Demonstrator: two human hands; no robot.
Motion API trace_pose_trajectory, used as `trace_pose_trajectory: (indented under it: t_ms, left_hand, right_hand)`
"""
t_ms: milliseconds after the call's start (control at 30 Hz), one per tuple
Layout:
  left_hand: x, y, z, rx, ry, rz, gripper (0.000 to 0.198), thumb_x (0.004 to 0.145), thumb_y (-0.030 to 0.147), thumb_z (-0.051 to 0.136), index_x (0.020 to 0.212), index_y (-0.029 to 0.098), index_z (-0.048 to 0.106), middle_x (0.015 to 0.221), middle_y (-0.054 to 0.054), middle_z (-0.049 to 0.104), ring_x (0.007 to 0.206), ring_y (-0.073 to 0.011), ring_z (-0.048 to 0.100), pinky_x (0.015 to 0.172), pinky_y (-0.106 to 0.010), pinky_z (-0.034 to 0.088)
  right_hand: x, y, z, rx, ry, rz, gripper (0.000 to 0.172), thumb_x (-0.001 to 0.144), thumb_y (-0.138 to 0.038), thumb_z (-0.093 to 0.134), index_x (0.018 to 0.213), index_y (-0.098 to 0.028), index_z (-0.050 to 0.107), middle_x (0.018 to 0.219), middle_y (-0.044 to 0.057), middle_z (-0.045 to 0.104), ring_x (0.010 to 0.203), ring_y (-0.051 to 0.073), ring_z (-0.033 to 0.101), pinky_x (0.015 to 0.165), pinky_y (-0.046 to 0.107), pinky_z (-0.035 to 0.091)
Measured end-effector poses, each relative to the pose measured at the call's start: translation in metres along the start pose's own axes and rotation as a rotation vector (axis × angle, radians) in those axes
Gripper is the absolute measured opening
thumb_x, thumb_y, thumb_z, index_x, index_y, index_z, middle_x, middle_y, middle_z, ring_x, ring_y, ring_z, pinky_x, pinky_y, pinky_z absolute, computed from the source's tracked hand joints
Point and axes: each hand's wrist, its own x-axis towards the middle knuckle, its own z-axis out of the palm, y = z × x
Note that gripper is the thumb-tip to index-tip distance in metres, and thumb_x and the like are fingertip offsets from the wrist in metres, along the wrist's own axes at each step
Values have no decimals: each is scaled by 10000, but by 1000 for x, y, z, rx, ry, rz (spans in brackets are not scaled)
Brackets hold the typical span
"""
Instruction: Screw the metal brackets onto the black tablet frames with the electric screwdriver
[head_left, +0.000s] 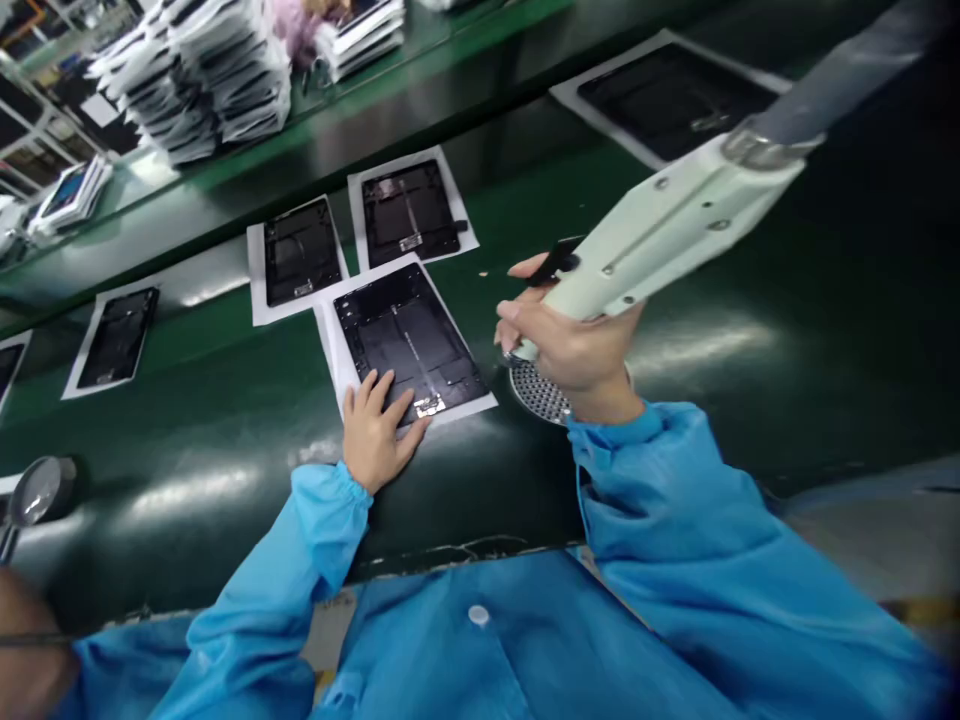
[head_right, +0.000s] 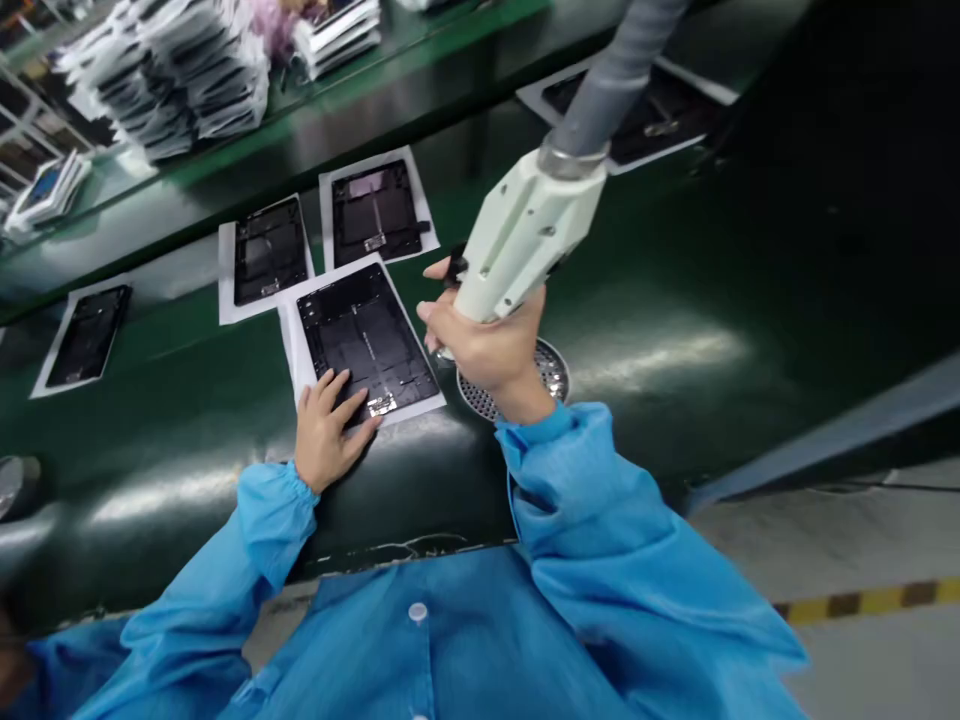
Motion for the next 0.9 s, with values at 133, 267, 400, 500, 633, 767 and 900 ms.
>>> trace_pose_trajectory:
  t_ms: [133, 267, 400, 500, 633, 767, 900]
  left_hand:
    - [0, -13, -2, -107, 14, 30, 477, 824, 485, 664, 1192, 181, 645, 1428, -169, 492, 1362, -341, 407, 1068, -571, 377]
    - [-4, -41, -14, -155, 166, -87, 315, 864, 385, 628, 1088, 171, 685, 1268, -133, 619, 1204, -256, 559, 1012, -445, 473]
    - [-9, -60, -29, -172, 197, -254, 204, 861, 328, 604, 940, 182, 722, 1004, -72, 725, 957, -204, 666, 883, -369, 538]
    - [-12, -64, -38, -208, 177, -381, 202, 852, 326, 598, 876, 179, 733, 847, -40, 743, 753, -160, 680, 738, -296, 549]
    - [-12, -66, -45, -280, 67, -579, 236, 844, 353, 579, 849, 172, 731, 693, -13, 717, 586, -134, 640, 613, -252, 515]
    - [-5, -62, -49, -295, -69, -647, 303, 839, 447, 592, 789, 172, 710, 602, -16, 672, 563, -153, 632, 571, -261, 477]
    - [5, -47, -50, -181, -108, -662, 387, 770, 565, 665, 808, 180, 688, 581, -17, 653, 572, -176, 613, 566, -280, 442]
  right_hand:
    - [-27, 0, 32, -18, -195, 147, 205, 692, -149, 679, 884, -191, 619, 497, -67, 586, 402, 113, 538, 469, 283, 494]
    - [-44, 11, 48, -29, -307, 236, 193, 699, -162, 663, 883, -180, 605, 510, -58, 582, 429, 114, 543, 474, 287, 507]
    - [-49, 18, 51, 10, -347, 289, 227, 699, -187, 665, 913, -180, 588, 493, -72, 558, 401, 110, 520, 444, 283, 496]
    - [-50, 19, 51, 0, -357, 272, 218, 693, -190, 672, 888, -188, 574, 493, -69, 560, 398, 117, 526, 435, 286, 492]
    - [-52, 18, 50, -56, -395, 249, 215, 700, -218, 691, 872, -201, 564, 497, -68, 547, 414, 117, 520, 487, 311, 524]
    - [-56, 17, 48, -111, -455, 227, 225, 702, -256, 714, 875, -192, 585, 518, -62, 540, 447, 110, 524, 539, 313, 531]
    - [-56, 17, 48, -67, -410, 262, 225, 719, -228, 700, 906, -191, 581, 498, -73, 535, 427, 113, 531, 493, 293, 511]
